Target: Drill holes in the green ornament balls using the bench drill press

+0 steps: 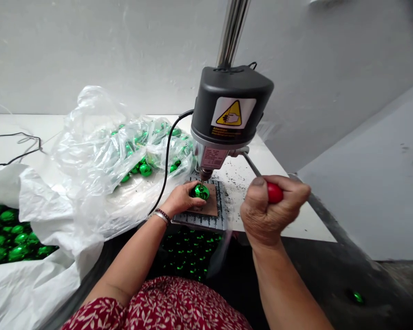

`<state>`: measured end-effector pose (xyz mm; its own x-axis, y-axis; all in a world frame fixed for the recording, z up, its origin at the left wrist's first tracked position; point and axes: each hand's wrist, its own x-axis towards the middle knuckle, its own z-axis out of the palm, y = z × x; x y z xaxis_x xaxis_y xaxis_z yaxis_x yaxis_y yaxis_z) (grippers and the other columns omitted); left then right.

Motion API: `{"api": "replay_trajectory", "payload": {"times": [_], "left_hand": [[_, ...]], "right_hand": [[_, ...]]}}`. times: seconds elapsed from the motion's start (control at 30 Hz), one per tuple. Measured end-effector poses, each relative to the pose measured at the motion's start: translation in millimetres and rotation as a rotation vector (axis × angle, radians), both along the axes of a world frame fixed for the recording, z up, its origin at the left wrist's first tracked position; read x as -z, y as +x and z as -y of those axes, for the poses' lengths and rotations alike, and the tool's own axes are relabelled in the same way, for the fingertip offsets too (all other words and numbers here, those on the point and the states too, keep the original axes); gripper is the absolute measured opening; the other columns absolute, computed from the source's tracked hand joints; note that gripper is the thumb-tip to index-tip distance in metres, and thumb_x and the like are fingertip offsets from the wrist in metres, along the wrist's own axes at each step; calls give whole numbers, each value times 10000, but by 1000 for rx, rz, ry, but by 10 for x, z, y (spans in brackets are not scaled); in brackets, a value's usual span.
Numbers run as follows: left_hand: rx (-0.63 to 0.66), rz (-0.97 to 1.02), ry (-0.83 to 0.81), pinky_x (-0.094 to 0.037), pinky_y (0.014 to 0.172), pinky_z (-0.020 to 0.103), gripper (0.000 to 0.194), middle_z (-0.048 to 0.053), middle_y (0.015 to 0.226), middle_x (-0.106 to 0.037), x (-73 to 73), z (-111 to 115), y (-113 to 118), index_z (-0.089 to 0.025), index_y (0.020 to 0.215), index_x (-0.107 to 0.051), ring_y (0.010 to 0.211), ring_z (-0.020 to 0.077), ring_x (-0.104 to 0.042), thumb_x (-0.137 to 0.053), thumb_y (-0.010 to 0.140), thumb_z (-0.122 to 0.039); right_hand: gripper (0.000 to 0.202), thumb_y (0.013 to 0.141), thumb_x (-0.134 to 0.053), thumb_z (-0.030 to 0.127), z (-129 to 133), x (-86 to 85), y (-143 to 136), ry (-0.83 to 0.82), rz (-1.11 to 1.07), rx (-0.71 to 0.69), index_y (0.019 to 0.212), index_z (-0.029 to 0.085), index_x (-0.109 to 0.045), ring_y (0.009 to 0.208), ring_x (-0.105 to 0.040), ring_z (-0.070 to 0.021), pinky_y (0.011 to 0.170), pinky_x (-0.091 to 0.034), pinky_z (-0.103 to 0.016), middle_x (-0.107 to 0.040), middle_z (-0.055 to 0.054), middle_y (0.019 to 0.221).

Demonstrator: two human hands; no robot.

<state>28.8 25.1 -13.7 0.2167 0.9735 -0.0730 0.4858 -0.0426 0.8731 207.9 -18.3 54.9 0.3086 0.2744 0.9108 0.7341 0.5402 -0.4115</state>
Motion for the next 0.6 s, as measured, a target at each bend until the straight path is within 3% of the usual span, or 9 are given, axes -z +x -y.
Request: {"api": "replay_trajectory", "payload": {"times": [0.1,0.17,0.33,0.43,0.5,0.6], "left_hand": [[34,0,-4,-538,1054,367,643,55,1219,-792,4,-8,0,-198,1330,-719,1137,266,-713,-862,706,-259],[45,-7,-1,-548,1027,354,616,46,1167,-799,3,-13,7,-193,1314,-723,1105,259,-715,-852,716,-265],[24,-20,22,-537,1060,382,689,73,1223,-783,-6,27,17,-165,1359,-695,1142,280,-711,-859,694,-235],[42,22,38,-519,1097,394,748,96,1285,-762,-26,136,-29,-151,1416,-656,1189,281,-698,-857,701,-234],[104,36,29,-501,1124,406,767,103,1322,-749,-71,249,-88,-162,1428,-653,1221,281,-684,-870,698,-254],[275,3,-22,-521,1087,414,822,120,1334,-747,-214,429,-208,-169,1428,-664,1175,280,-692,-918,660,-315]], "right_hand": [[173,965,-566,334,13,37,0,-11,10,-6,891,180,-536,685,-543,-59,639,-441,-219,-571,9,782],[212,968,-556,360,-5,-36,6,-24,-1,2,874,173,-529,683,-524,-56,631,-424,-220,-555,4,775],[255,978,-526,391,-216,-621,42,-113,-50,38,910,145,-530,674,-433,-25,641,-375,-199,-502,17,781],[233,965,-560,346,-347,-936,64,-338,-113,-25,883,135,-505,673,-378,-10,693,-378,-194,-465,44,769],[214,950,-584,326,-384,-1015,74,-382,-126,-38,905,127,-521,679,-381,-15,711,-380,-202,-484,48,781],[212,950,-596,325,-387,-991,90,-397,-114,-18,951,121,-540,692,-416,-24,730,-398,-225,-521,42,806]]}}
